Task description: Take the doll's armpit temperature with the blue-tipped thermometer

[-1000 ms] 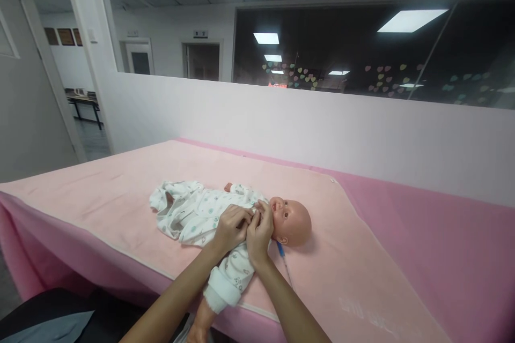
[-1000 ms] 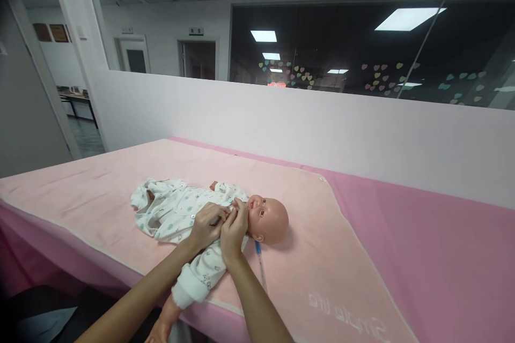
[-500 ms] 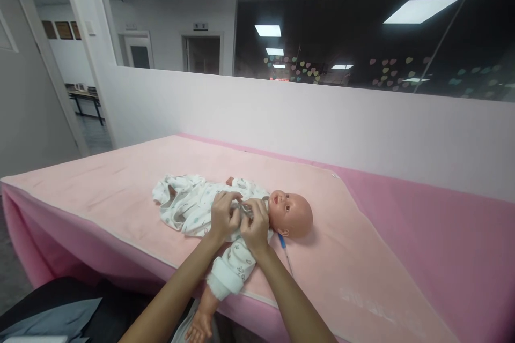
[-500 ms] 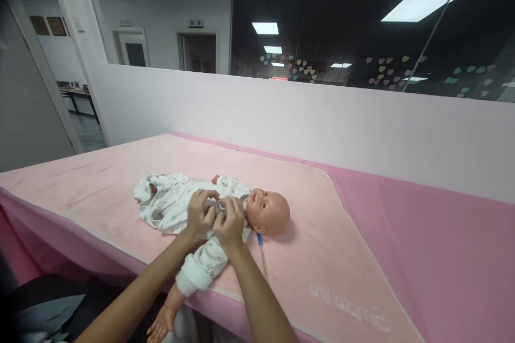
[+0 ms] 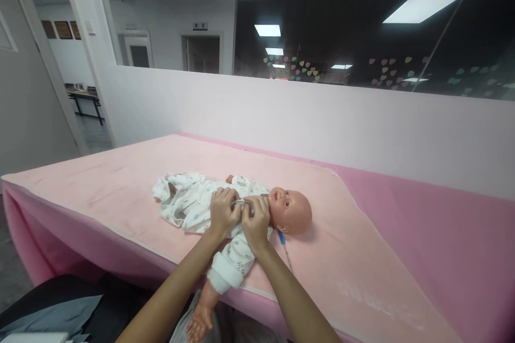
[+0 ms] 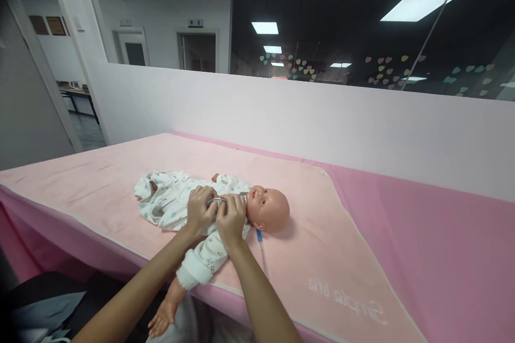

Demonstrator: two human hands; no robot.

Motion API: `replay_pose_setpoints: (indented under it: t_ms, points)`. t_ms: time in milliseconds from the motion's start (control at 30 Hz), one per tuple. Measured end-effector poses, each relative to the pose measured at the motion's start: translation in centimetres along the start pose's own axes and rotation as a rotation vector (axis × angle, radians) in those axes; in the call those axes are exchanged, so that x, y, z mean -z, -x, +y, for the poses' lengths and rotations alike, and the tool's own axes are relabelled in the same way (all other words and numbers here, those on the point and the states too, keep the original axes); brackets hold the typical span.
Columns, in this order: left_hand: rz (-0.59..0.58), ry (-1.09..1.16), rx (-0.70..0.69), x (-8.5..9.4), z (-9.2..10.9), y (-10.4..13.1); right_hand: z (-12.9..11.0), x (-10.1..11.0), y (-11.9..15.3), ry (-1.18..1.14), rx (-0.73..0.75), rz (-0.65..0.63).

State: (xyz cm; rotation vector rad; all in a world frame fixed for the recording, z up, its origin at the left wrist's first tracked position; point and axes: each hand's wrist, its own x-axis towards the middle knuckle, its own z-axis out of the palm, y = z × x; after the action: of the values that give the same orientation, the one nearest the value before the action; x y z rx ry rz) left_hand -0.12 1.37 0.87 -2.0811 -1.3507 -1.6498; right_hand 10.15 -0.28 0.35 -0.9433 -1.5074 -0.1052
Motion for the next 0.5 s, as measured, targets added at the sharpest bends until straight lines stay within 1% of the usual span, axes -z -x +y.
replay_pose_setpoints:
  t_ms: [333,500]
  points:
    - [-0.008,0.001,0.012,0.03,-0.01,-0.03,-0.01,0.01,0.02,0.0,0.0,0.016]
    - [-0.024,-0.047,0.015,0.02,0.15,0.01,0.03,0.03,0.07,-0.007,0.003,0.019]
